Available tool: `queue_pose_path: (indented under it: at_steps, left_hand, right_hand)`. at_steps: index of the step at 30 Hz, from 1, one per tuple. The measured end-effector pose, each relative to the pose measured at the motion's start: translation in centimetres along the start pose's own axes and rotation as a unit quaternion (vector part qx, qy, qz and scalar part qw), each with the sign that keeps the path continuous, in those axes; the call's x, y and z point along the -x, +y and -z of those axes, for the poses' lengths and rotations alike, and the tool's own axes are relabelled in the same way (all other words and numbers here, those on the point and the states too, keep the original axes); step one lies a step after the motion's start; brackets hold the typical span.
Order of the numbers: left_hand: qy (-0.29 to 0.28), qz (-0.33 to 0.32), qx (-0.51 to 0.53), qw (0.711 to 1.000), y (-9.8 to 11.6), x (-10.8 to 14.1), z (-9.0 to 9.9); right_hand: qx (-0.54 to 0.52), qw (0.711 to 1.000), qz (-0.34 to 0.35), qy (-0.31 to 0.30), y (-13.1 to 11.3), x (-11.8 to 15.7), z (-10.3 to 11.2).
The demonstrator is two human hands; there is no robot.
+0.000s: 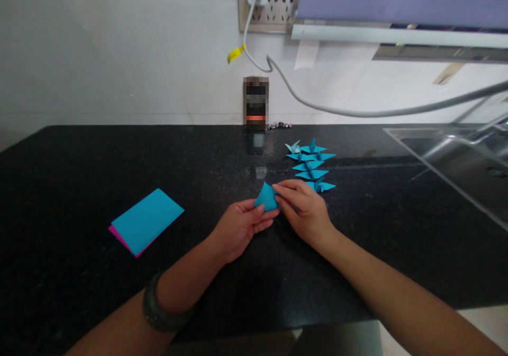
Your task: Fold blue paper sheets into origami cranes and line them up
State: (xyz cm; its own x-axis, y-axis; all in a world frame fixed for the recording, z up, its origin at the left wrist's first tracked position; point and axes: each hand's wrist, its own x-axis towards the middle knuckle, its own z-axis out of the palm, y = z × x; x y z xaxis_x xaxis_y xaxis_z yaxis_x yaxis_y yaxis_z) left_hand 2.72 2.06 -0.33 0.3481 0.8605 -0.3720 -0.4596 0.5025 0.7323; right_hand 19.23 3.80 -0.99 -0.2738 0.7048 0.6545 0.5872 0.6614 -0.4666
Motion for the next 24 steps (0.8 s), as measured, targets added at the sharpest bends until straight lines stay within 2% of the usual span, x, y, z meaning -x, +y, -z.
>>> queue_pose_path:
  at_steps: [3,6,13,16,24]
  left_hand:
    - [-0.019,-0.014,0.020,1.000,-0.09,-0.07,0.01]
    - [-0.028,-0.021,0.020,0.999,-0.18,-0.06,-0.06]
    - [-0.039,-0.067,-0.045,0.996,-0.76,0.00,0.00]
    - [-0.038,-0.065,-0.058,0.995,-0.83,-0.03,0.11]
    - [-0.017,-0.046,-0.038,0.998,-0.47,0.05,-0.05]
  right_hand:
    - [0.068,0.997,0.045,-0.002,0.11,-0.09,0.13]
    - [0.087,0.994,0.068,-0.009,0.14,-0.10,0.19]
    - [0.044,0.999,0.020,0.000,-0.31,-0.33,0.36]
    - [0.042,0.999,0.003,0.005,-0.28,-0.42,0.39]
    - [0.107,0.993,0.047,-0.013,0.46,-0.40,0.39]
